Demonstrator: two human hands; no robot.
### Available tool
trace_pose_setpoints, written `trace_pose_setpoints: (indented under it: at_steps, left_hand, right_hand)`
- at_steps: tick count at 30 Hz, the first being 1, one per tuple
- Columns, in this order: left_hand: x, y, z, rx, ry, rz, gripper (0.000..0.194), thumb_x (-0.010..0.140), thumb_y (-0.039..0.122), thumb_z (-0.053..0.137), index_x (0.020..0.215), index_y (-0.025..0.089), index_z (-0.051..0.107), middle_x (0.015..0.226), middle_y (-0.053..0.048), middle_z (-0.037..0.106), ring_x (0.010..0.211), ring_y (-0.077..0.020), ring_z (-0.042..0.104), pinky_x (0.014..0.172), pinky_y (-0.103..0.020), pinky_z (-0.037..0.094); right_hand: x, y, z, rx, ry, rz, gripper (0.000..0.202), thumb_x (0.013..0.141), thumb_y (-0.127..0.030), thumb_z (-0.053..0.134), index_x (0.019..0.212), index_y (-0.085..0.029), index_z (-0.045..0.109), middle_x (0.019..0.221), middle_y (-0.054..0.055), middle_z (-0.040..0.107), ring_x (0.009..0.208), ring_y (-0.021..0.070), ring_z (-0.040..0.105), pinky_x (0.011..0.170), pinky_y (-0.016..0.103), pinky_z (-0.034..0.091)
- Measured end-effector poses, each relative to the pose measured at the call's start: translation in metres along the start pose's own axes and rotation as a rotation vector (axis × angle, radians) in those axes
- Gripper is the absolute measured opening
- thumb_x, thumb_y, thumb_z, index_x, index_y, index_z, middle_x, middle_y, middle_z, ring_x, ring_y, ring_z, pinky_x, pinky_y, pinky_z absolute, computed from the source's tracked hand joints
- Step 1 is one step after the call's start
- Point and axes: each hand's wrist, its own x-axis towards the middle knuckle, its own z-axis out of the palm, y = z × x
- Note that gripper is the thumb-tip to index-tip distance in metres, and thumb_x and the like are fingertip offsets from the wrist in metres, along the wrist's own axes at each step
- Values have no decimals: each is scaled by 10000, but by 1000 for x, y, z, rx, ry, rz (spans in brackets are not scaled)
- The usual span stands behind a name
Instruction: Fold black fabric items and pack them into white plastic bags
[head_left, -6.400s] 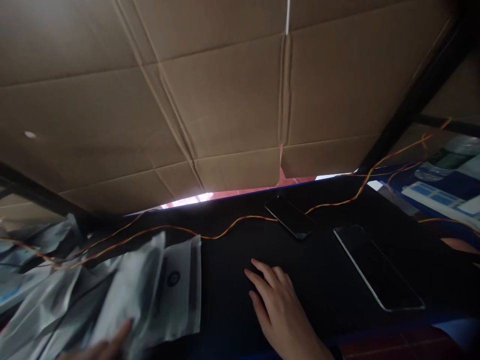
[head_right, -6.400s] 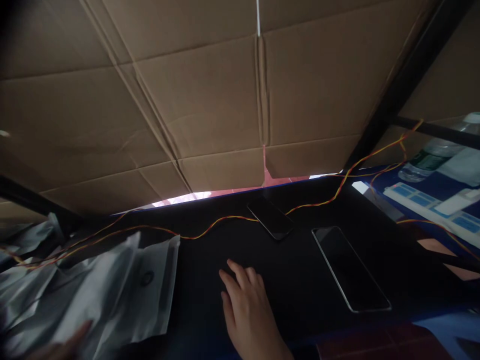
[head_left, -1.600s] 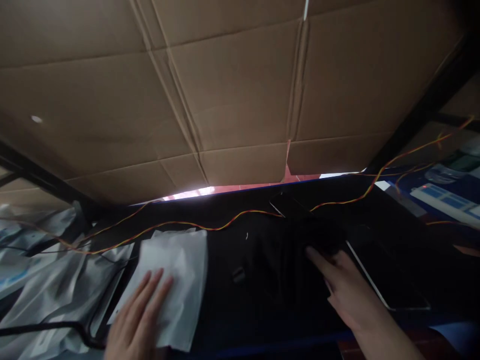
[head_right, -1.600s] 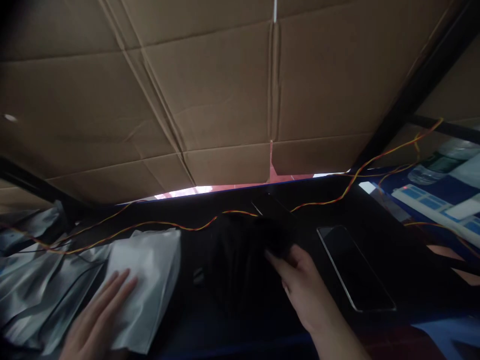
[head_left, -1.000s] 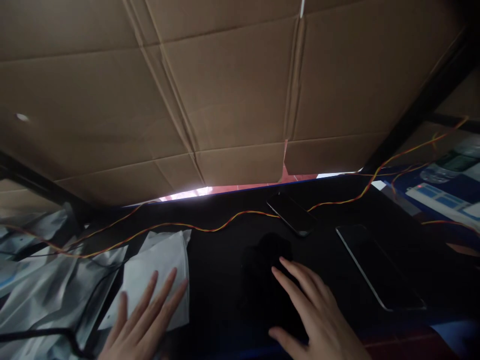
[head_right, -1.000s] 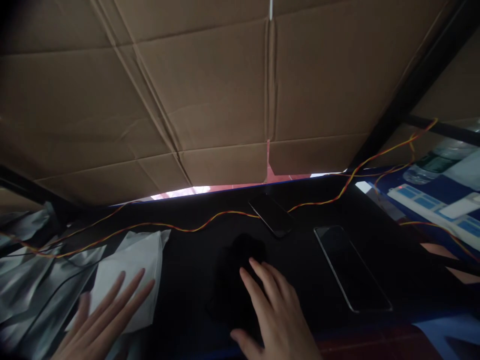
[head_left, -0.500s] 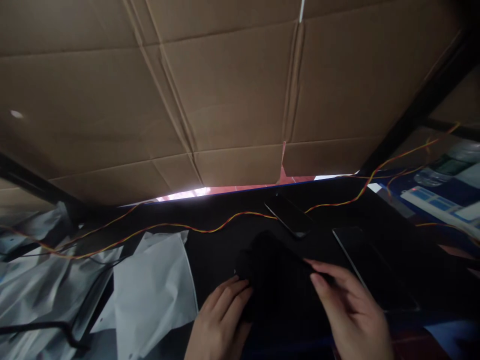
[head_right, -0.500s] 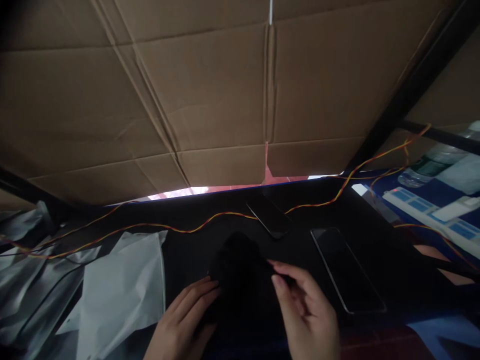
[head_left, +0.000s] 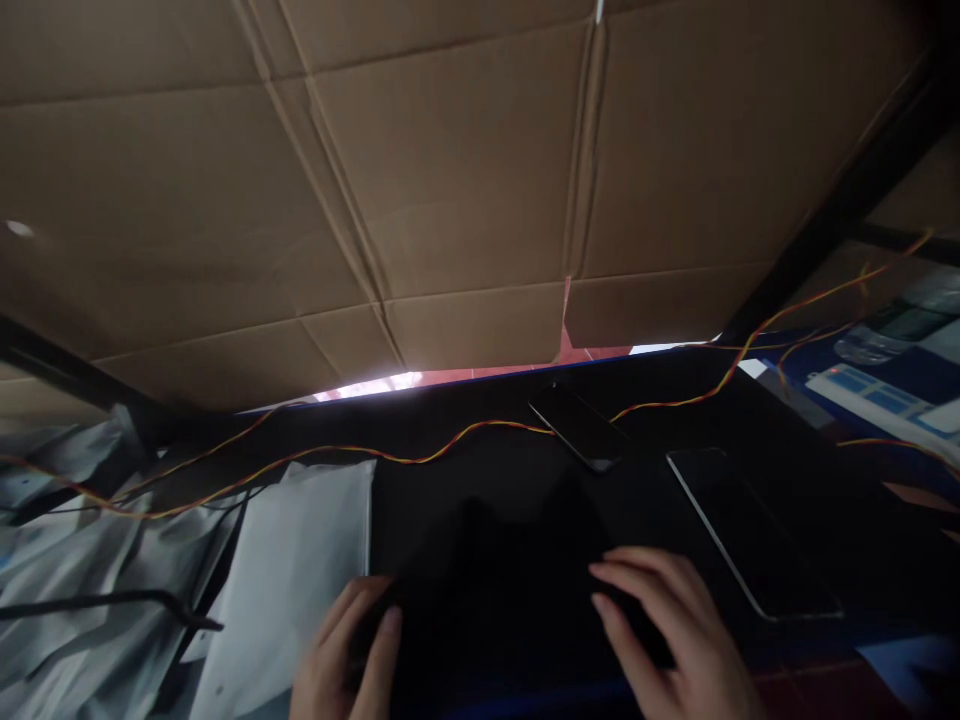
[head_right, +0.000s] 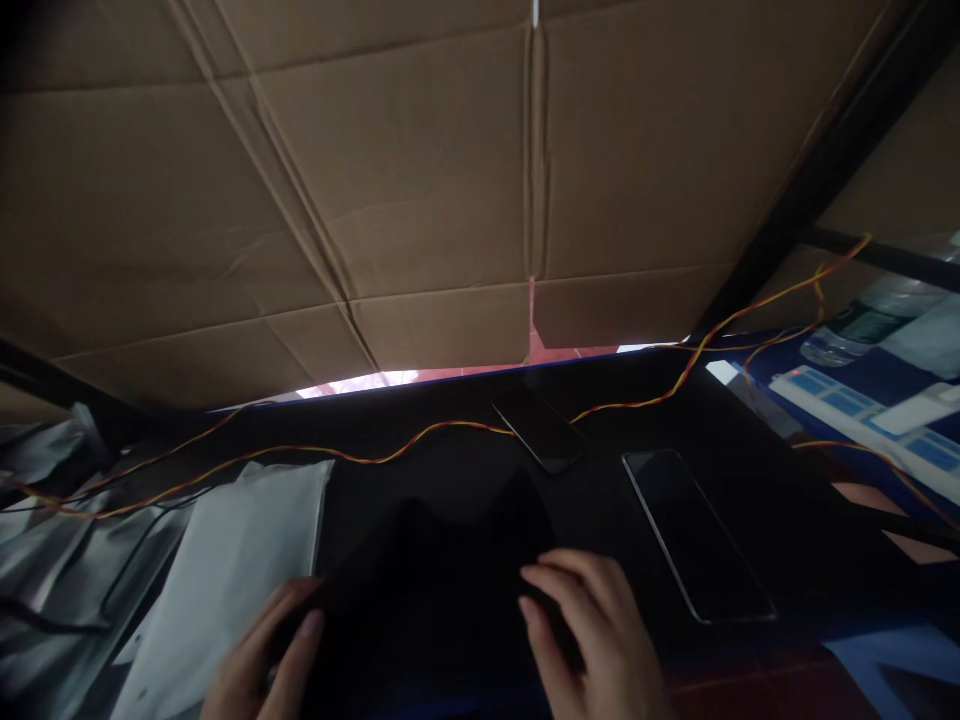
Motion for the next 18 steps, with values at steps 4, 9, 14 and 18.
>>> trace_pose_setpoints:
  at_steps: [4, 9, 14, 18]
  left_hand:
    - [4, -2, -4, -122, 52, -247, 521, 1091, 532, 559, 1535, 276, 467, 1108, -59, 773, 640, -198, 770, 541, -301, 653]
    - [10, -15, -13, 178, 40, -142, 519, 1062, 482, 540, 1529, 267, 472, 1205, -86, 750, 621, -188, 741, 545, -310, 605]
    - [22, -14, -13, 466, 71, 18, 439, 1087, 395, 467, 1485, 226, 541, 1163, -104, 686, 966, -312, 752, 801, -451, 637]
    - [36, 12, -15, 348, 79, 287, 248, 1079, 257, 499, 1255, 279, 673, 1109, -60, 658, 940, -241, 720, 806, -359, 614]
  right_hand:
    - [11, 3, 6, -144, -219, -152, 358, 1097, -344, 627, 1451, -354, 680, 1227, 55, 789, 1080, 274, 786, 838, 404, 710]
    - [10, 16, 2, -198, -261, -126, 233, 1109, -329, 578, 1271, -348, 744, 1163, 66, 762, 1062, 283, 767, 829, 427, 698]
    - [22, 5, -17, -226, -202, -258, 174, 1006, -195, 637, 1055, -330, 736, 1280, 37, 774, 1232, 306, 720, 919, 448, 666]
    - [20, -9, -34, -132, -311, -447, 232, 929, -94, 619, 956, -311, 695, 955, -41, 817, 926, 211, 776, 782, 320, 653]
